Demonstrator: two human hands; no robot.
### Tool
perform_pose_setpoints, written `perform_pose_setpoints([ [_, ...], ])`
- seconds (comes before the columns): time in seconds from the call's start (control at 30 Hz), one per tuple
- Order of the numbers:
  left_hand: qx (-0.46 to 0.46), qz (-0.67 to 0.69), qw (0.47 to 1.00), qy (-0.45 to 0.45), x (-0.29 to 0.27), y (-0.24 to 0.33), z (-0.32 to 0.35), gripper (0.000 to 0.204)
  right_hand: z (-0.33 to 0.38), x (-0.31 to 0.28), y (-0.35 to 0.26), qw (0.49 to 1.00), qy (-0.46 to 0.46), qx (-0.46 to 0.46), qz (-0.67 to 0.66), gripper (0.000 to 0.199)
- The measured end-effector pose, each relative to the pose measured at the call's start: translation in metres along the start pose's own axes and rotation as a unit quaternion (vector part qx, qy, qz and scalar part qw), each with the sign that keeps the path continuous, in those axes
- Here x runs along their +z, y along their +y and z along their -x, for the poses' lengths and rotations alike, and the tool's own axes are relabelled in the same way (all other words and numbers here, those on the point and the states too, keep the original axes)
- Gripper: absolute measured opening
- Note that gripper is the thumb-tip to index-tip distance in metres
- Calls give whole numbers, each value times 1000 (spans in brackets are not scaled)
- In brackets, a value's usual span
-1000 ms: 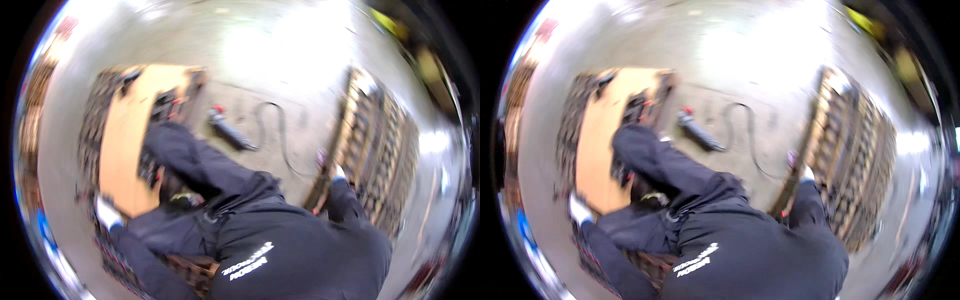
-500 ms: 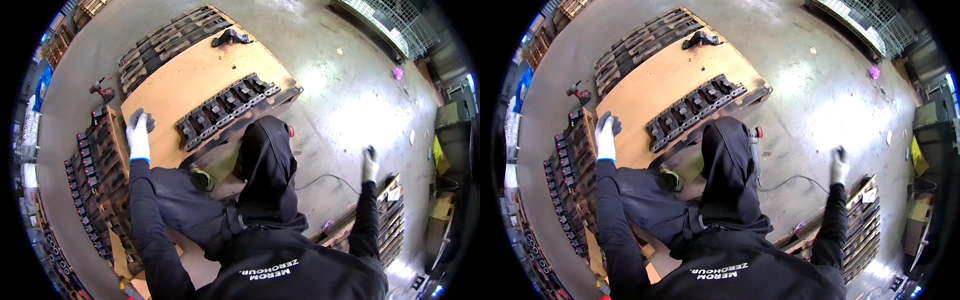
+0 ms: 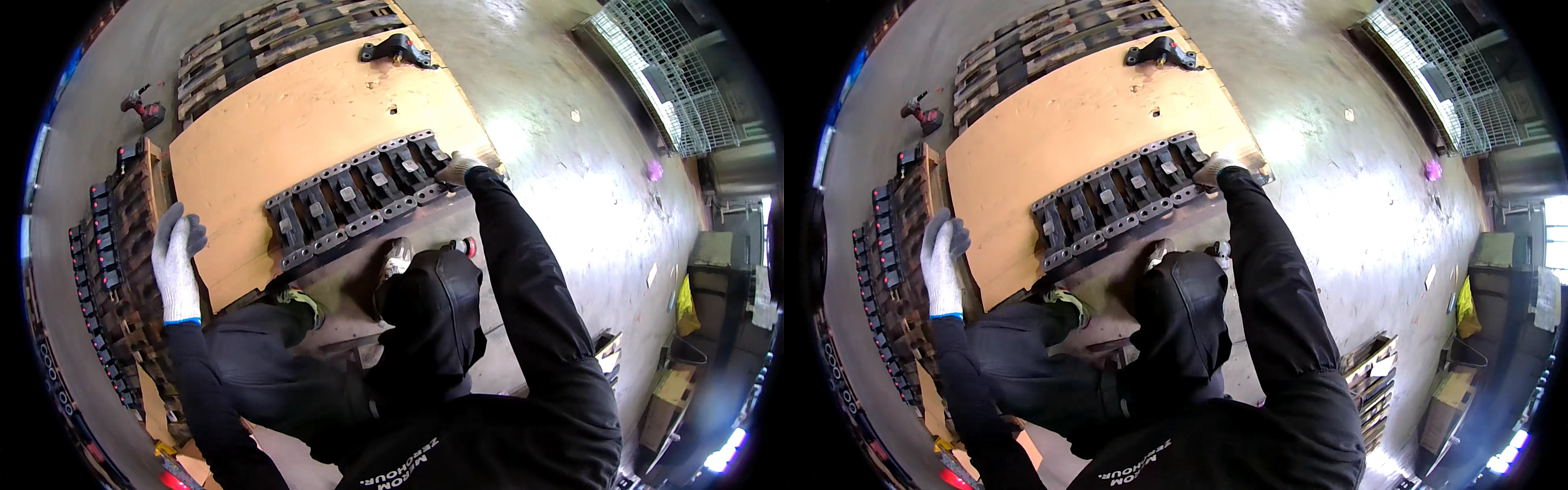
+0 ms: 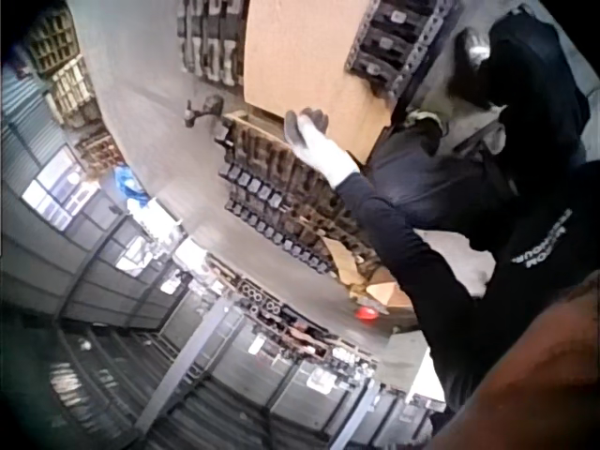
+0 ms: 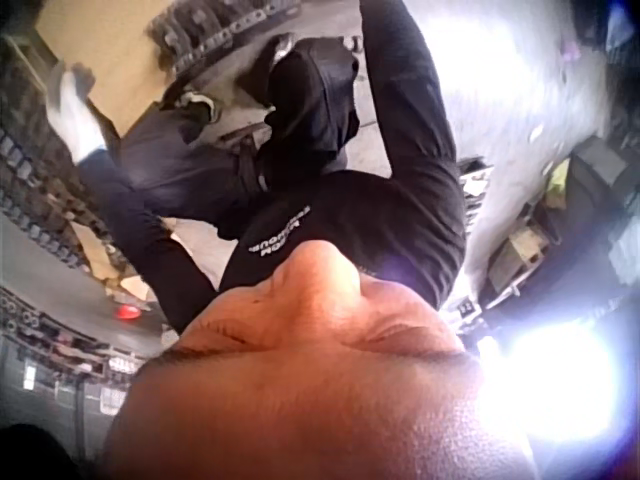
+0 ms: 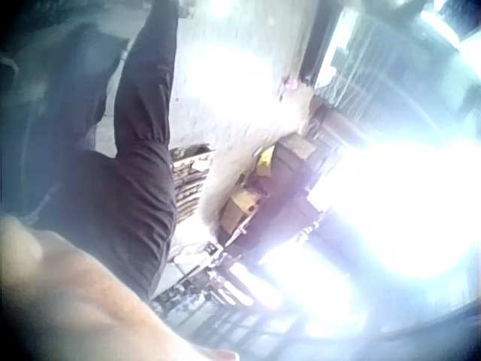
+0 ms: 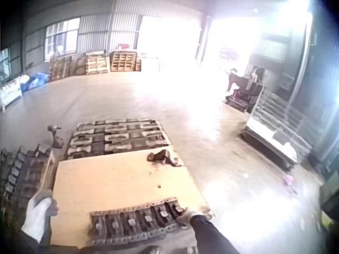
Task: The person sits on the floor and uses a power drill to fasten screws into a long, segmented metal assembly resting on a wooden board. The person systematically moves along the assembly, drilling into multiple sections. Another person is briefly visible in the background.
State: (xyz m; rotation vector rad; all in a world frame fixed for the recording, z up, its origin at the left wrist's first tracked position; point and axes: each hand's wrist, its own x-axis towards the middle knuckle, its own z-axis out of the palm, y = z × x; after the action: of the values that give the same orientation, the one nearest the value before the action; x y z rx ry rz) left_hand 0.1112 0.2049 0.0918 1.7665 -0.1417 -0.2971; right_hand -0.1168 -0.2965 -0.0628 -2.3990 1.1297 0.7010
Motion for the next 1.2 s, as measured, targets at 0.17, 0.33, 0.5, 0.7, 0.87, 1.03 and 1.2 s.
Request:
perform_pose_setpoints([
  [0.17,-1,-3,1000,12,-13,-1,0,42,5,-3,-4,1000,-29,-5,-5,51],
  [0.33,-6,-30,999,-20,3,9,0,43,49,-15,26,984,154,88,-17,62],
  [0.5,25,-15,999,-42,24,22,0,47,108,45,178,876,113,170,-436,42],
  [0.7,28,-50,985,-164,12,4,-20,50,361,146,180,755,96,265,-592,18],
  [0.87,81,-25,983,-164,50,54,50,41,547,245,147,428,196,417,-778,32],
  [1.03,92,-33,978,-183,53,42,38,41,651,347,147,233,405,497,-731,22],
  [1.2,69,-37,978,-192,60,30,34,43,738,484,236,210,462,503,-699,16],
])
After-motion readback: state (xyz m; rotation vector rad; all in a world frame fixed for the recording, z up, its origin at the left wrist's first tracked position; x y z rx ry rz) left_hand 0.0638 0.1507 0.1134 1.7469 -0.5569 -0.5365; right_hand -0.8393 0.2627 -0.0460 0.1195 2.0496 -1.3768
